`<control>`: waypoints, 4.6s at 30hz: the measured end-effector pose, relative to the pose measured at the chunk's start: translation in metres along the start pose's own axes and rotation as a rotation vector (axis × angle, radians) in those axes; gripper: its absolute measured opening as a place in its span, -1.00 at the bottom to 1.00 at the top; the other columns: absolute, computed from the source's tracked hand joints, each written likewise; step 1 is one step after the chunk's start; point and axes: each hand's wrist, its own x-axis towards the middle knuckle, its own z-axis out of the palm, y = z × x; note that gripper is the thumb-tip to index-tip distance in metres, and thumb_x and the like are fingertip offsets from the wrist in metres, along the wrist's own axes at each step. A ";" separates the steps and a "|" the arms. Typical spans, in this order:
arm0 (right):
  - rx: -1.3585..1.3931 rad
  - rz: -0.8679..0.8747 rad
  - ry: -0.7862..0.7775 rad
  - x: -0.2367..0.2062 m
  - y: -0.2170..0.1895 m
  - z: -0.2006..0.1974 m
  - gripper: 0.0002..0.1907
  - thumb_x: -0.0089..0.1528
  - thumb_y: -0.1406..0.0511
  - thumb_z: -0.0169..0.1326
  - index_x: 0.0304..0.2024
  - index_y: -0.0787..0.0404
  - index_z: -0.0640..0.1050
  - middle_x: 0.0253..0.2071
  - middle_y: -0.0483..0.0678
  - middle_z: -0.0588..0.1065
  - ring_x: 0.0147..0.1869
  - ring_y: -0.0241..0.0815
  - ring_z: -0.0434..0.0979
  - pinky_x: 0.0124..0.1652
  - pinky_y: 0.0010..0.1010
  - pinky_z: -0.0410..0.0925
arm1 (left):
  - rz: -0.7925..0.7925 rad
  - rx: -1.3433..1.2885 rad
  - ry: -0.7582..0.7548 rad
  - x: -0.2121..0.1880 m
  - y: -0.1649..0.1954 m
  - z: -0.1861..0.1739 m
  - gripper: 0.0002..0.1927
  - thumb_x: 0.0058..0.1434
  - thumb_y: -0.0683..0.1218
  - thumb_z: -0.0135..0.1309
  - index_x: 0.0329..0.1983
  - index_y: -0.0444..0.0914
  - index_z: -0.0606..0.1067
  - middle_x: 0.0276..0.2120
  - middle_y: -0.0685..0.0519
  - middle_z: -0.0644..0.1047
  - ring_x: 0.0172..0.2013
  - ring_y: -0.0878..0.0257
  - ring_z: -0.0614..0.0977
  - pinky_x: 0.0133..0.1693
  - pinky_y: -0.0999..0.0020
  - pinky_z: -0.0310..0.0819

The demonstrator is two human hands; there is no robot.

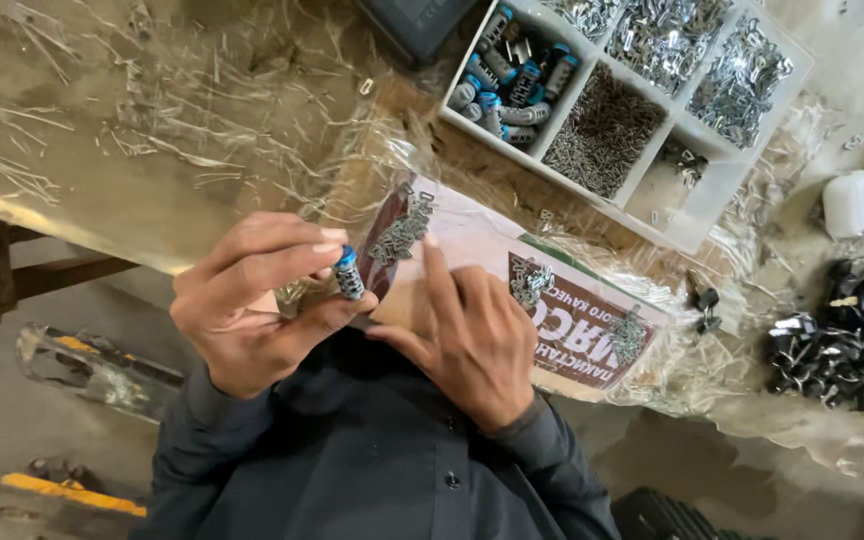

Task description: The person sits at a workbench and assembles small metal components by hand, picking parts from a compartmented plastic box and fitting pieces together over a printed sheet, placing finished assemblies on the sheet. The person repeats this assembly cycle throughout the clip.

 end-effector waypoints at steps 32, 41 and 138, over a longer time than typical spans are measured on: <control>0.965 0.173 0.354 -0.095 0.060 -0.023 -0.78 0.19 0.58 0.22 -0.17 0.24 0.65 -0.21 -0.06 0.63 -0.16 -0.15 0.69 -0.20 -0.39 0.57 | 0.057 -0.225 -0.339 0.000 0.008 0.081 -0.62 0.00 -0.17 0.42 -0.11 -0.29 0.58 -0.18 -0.03 0.62 -0.18 0.10 0.69 -0.07 0.18 0.55; 0.830 0.206 0.651 -0.086 0.052 -0.020 -0.78 0.12 0.59 0.25 -0.19 0.36 0.59 -0.18 0.11 0.56 -0.16 -0.11 0.59 -0.12 -0.41 0.45 | 0.058 -0.202 -0.439 0.000 0.010 0.098 -0.58 0.04 -0.16 0.44 -0.01 -0.22 0.62 -0.06 0.02 0.62 -0.09 0.08 0.65 -0.04 0.20 0.54; 0.049 0.038 0.250 -0.139 0.095 -0.018 -0.55 0.02 0.20 0.45 -0.05 0.11 0.66 -0.15 -0.11 0.49 -0.09 -0.11 0.44 -0.11 -0.23 0.32 | 0.134 -0.154 -0.520 0.015 0.015 0.120 -0.61 0.02 -0.19 0.47 -0.07 -0.22 0.63 -0.13 0.03 0.63 -0.16 0.11 0.67 -0.08 0.20 0.56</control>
